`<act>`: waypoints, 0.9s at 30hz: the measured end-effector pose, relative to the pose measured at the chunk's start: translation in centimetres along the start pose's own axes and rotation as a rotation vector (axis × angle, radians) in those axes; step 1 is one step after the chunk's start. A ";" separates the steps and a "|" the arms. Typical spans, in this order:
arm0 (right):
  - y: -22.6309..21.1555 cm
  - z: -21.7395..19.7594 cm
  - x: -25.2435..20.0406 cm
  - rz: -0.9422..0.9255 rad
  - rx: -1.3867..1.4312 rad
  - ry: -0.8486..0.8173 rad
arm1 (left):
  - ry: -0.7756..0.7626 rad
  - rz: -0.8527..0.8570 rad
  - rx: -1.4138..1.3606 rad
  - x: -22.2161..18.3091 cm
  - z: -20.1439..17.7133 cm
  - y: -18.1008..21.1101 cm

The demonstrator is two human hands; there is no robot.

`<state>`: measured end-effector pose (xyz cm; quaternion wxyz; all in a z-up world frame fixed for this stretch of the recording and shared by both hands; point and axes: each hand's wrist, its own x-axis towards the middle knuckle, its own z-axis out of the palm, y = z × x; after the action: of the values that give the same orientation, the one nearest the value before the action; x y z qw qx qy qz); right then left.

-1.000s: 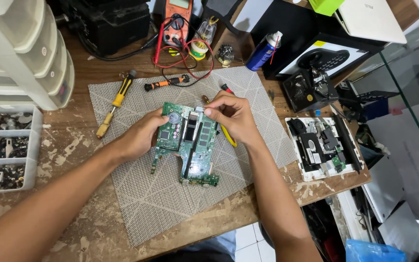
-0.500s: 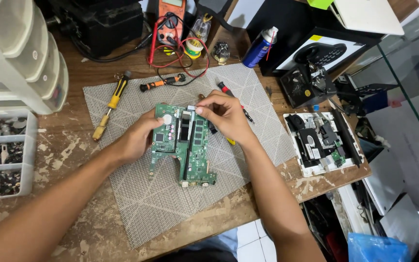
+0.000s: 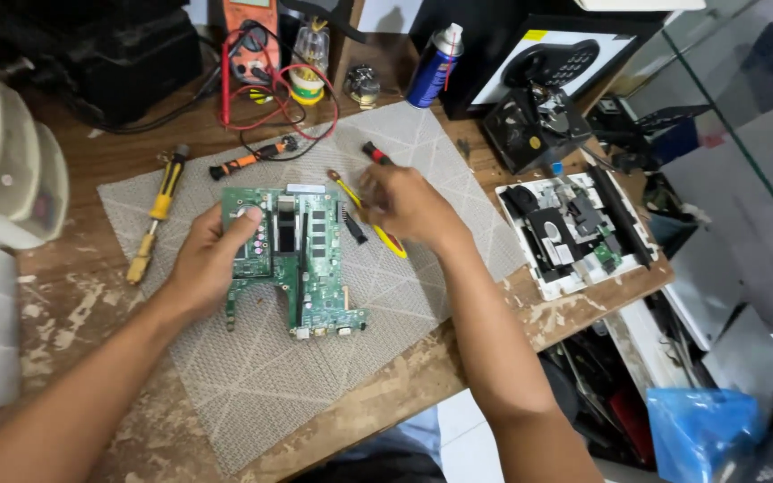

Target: Testing electrical components on a laptop motherboard using a multimeter and inspecting it with a small tool.

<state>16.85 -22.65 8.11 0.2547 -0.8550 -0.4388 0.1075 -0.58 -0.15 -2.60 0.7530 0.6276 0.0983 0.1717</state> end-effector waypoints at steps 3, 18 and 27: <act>1.1 0.1 0.3 0.063 -0.015 -0.096 | 0.043 -0.053 0.006 -0.7 1.5 3.0; -3.4 2.2 -0.2 -0.402 0.214 0.197 | 0.037 -0.339 0.355 -2.9 4.0 11.4; -5.7 2.0 -1.0 -0.364 0.054 0.259 | -0.080 -0.250 0.397 -1.8 1.1 7.1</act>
<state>11.47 -20.02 9.42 0.3469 -0.7612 -0.5464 -0.0394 -2.76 -0.76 4.44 0.6335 0.7525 0.1772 0.0297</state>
